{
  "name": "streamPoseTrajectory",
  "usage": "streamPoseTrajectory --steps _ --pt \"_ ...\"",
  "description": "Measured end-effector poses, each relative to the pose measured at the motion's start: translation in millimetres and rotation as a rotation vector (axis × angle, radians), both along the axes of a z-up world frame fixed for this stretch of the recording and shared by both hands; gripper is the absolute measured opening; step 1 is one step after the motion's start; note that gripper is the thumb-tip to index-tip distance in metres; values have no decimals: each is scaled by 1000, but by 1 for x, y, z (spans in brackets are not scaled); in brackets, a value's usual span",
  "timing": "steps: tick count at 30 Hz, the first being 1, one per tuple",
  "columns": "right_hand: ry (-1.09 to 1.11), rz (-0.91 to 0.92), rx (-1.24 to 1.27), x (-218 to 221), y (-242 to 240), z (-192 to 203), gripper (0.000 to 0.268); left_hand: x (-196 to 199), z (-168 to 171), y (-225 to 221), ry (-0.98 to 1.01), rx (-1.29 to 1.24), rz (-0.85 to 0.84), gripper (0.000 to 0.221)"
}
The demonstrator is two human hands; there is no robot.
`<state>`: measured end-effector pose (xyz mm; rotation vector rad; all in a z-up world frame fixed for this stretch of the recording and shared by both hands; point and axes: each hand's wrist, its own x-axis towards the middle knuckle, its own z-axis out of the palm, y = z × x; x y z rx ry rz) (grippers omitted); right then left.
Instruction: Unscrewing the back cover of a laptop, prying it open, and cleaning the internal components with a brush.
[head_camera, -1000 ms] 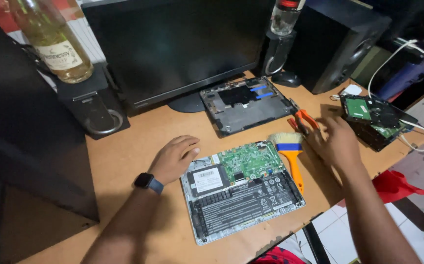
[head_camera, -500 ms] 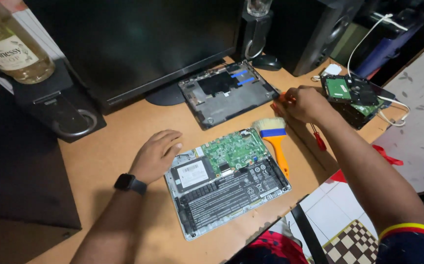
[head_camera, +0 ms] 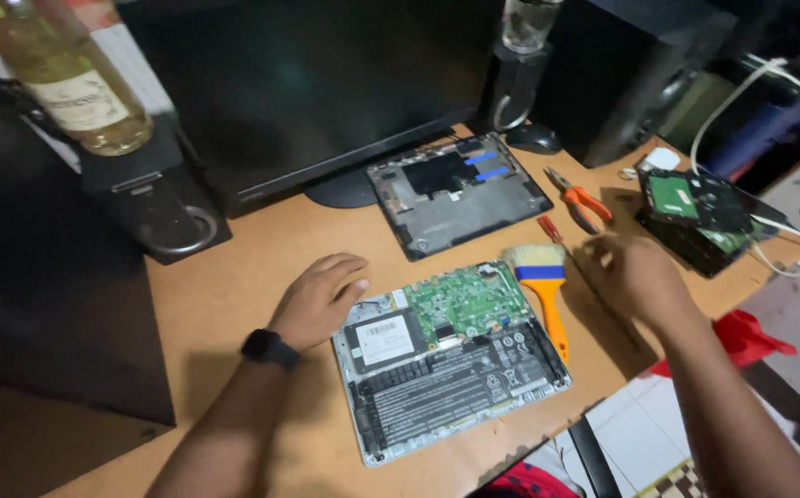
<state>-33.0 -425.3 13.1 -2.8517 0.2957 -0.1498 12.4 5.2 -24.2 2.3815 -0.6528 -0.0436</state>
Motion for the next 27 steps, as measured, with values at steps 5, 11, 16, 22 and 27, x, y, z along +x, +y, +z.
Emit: streamPoseTrajectory --steps 5,11,16,22,27 --pt "1 150 -5 -22 10 -19 35 5 -15 -1 -67 -87 41 40" --pt "23 62 -13 -4 2 -20 34 4 -14 0 -50 -88 52 41" --pt "119 -28 -15 -13 9 -4 39 0 -9 -2 -33 -75 71 41" --pt "116 -18 -90 1 21 15 48 0 -9 0 -41 -83 70 41" --pt "-120 181 -232 98 7 -35 38 -5 10 -1 50 -31 15 40"
